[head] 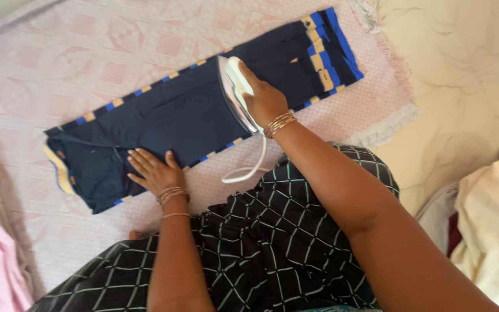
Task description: The person irons a dark blue garment with a striped border, then switches to a cream-colored garment. They use a white electric iron and smooth the fabric with their hands. The garments are laid on a patterned mat on the floor.
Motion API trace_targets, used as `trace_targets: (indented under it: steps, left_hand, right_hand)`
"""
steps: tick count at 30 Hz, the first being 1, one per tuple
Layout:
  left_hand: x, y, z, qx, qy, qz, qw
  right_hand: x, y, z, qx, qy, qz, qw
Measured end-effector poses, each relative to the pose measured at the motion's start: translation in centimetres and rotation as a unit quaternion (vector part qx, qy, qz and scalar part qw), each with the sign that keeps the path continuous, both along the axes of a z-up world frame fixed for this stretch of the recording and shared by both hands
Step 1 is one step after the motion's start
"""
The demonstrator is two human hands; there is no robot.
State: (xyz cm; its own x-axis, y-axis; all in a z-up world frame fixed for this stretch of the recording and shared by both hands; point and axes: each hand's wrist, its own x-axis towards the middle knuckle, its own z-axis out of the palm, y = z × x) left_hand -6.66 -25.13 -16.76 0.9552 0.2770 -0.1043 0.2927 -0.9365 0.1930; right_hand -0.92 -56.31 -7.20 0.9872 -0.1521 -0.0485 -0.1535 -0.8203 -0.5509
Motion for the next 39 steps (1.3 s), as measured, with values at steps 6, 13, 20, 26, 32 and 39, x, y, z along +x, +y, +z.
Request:
trace_targets:
  steps: [6, 13, 20, 26, 32, 39]
  left_hand:
    - [-0.5, 4.4, -1.4, 0.0, -0.019, 0.189, 0.982]
    - [1.3, 8.8, -3.0, 0.041, -0.047, 0.34, 0.938]
    - [2.9, -4.0, -0.7, -0.013, -0.001, -0.165, 0.986]
    - [3.1, -4.3, -0.4, 0.007, 0.004, -0.155, 0.988]
    - [2.5, -3.5, 0.1, 0.0, 0.006, -0.174, 0.985]
    - [1.4, -1.1, -0.8, 0.009, 0.006, -0.199, 0.98]
  right_hand:
    - [0.7, -0.2, -0.4, -0.015, -0.001, 0.017, 1.0]
    - [0.8, -0.4, 0.3, -0.028, 0.015, 0.027, 0.999]
    - [1.1, -0.7, 0.4, -0.039, 0.005, 0.033, 0.999]
    - [2.9, -0.8, -0.5, -0.045, -0.006, 0.02, 0.999]
    - [1.7, -2.3, -0.8, -0.075, -0.022, 0.041, 0.996]
    - [2.4, -7.2, -0.1, -0.12, 0.022, -0.086, 0.989]
